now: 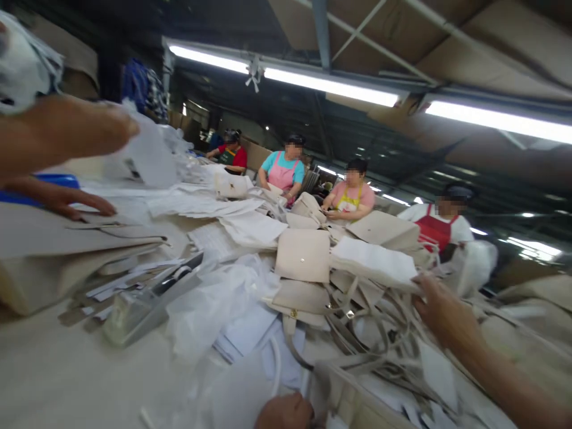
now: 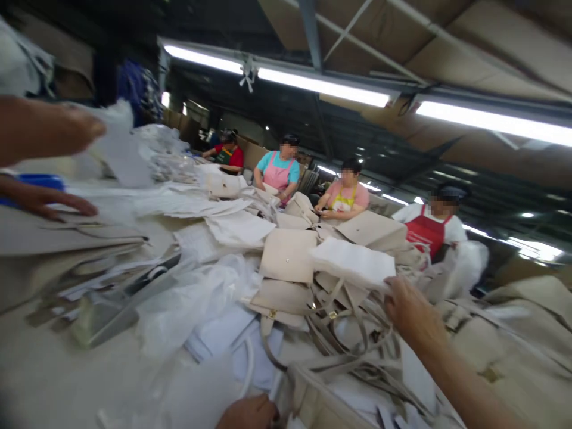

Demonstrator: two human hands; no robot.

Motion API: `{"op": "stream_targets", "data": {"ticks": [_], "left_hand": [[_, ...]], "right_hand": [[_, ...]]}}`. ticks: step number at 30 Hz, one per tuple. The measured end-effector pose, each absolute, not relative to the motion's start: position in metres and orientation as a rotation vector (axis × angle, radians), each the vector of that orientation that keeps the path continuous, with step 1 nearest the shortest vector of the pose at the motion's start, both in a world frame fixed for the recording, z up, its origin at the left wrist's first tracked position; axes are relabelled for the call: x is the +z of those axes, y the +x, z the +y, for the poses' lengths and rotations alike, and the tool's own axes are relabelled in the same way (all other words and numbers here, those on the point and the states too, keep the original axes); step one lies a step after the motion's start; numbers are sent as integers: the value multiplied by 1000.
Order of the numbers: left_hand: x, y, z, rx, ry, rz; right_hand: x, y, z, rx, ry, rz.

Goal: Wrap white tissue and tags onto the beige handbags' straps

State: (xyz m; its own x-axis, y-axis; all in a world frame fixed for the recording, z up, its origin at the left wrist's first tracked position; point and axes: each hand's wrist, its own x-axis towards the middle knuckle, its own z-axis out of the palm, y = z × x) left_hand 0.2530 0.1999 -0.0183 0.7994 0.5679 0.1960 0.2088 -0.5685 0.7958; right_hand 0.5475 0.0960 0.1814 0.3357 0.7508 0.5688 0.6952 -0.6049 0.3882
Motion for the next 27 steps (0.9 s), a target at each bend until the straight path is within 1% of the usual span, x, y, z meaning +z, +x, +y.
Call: {"op": "stream_targets", "data": {"ticks": [2,4,6,8,12,15,22,27], "left_hand": [[-31,257,178,458,2288,534],[-34,255,174,417,2394,543],[-30,252,177,420,2439,554],[-26,249,178,444,2445,557],[-20,245,173,499,2460,557],[-19,243,171,485,2484,549],[-23,245,174,471,2514,538],[-24,246,171,525,2517,545]], "right_hand": [[171,563,30,1082,2558,1263],[156,571,-23,1057,2648,1165],[137,571,-59,1022,2743,1086],[115,566,-80,887,2827,1031],[68,546,-90,515,2889,1053],[46,536,-90,376,2944,1047],[45,550,-74,276,3049,1120],[28,570,-56,131,3078,1164]]}}
